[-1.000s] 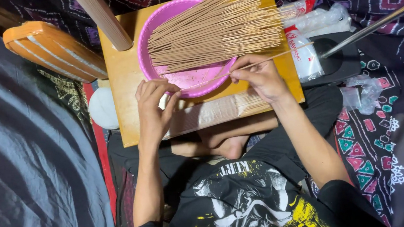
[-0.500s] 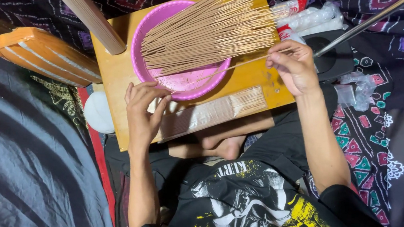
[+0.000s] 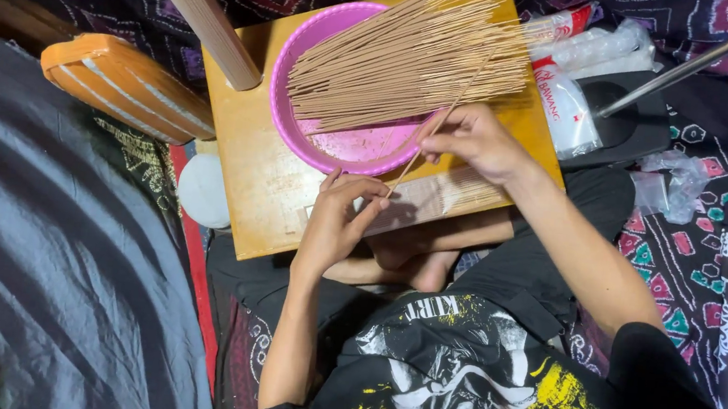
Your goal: The person organizes incense sticks from a bowl and places them into clear plastic sleeves.
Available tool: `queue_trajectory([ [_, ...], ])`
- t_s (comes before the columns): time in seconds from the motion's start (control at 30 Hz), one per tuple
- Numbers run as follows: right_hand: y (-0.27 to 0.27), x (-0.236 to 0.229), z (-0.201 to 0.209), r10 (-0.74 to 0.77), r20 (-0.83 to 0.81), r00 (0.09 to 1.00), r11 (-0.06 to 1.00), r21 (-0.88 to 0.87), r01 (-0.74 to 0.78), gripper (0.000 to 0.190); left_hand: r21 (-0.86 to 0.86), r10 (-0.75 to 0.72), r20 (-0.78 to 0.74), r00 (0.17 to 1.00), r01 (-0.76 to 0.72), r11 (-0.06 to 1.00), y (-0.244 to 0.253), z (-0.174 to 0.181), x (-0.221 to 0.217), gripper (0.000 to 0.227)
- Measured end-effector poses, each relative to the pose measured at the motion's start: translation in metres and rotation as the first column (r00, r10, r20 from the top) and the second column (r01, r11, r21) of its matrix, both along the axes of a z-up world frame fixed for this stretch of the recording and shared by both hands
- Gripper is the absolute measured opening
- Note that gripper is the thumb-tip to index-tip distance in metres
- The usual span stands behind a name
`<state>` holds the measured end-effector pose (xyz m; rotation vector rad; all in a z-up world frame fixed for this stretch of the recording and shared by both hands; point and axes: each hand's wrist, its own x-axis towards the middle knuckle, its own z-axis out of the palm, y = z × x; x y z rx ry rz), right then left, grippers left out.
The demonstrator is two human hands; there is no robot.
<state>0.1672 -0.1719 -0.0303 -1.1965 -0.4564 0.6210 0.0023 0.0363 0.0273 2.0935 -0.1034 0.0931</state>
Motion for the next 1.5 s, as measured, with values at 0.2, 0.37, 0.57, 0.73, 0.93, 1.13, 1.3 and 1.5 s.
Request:
queue_trajectory([
  [0.2, -0.048, 0.063, 0.038, -0.105, 0.038, 0.994, 0.989, 0.108, 0.100, 0.014, -0.075, 0.084, -0.071, 0.994, -0.089, 0.993, -0.004, 0.006, -0.008, 0.015],
  [0.37, -0.016, 0.033, 0.031, -0.042, 0.059, 0.997, 0.999, 0.004, 0.042, 0.016, -0.177, 0.104, -0.034, 0.994, -0.109, 0.978, -0.014, -0.027, 0.001, 0.011],
  [0.57, 0.016, -0.006, 0.020, 0.192, 0.074, 0.979, 0.977, -0.113, -0.183, 0.017, -0.255, 0.171, -0.019, 0.985, -0.170, 0.952, -0.025, -0.041, 0.007, 0.011],
  [0.73, 0.005, 0.033, 0.048, 0.146, 0.090, 0.985, 0.983, -0.129, -0.134, 0.016, -0.281, 0.132, 0.029, 0.991, -0.119, 0.952, -0.027, -0.030, 0.002, 0.008],
  [0.93, -0.010, 0.075, 0.075, -0.034, 0.150, 0.988, 0.997, -0.060, 0.043, 0.015, -0.364, 0.146, 0.003, 0.989, -0.135, 0.922, -0.031, -0.031, 0.004, 0.007],
  [1.13, 0.015, 0.020, 0.061, 0.249, 0.124, 0.960, 0.951, -0.219, -0.219, 0.017, -0.418, 0.177, -0.055, 0.983, -0.184, 0.890, -0.039, -0.025, 0.017, 0.012],
  [1.3, 0.017, 0.034, 0.064, 0.295, 0.090, 0.951, 0.928, -0.266, -0.262, 0.013, -0.436, 0.151, -0.105, 0.983, -0.182, 0.882, -0.040, -0.023, 0.015, 0.011],
  [1.5, 0.003, 0.084, 0.080, 0.147, 0.151, 0.977, 0.967, -0.231, -0.110, 0.014, -0.481, 0.132, -0.148, 0.980, -0.188, 0.856, -0.049, -0.033, 0.004, 0.010],
])
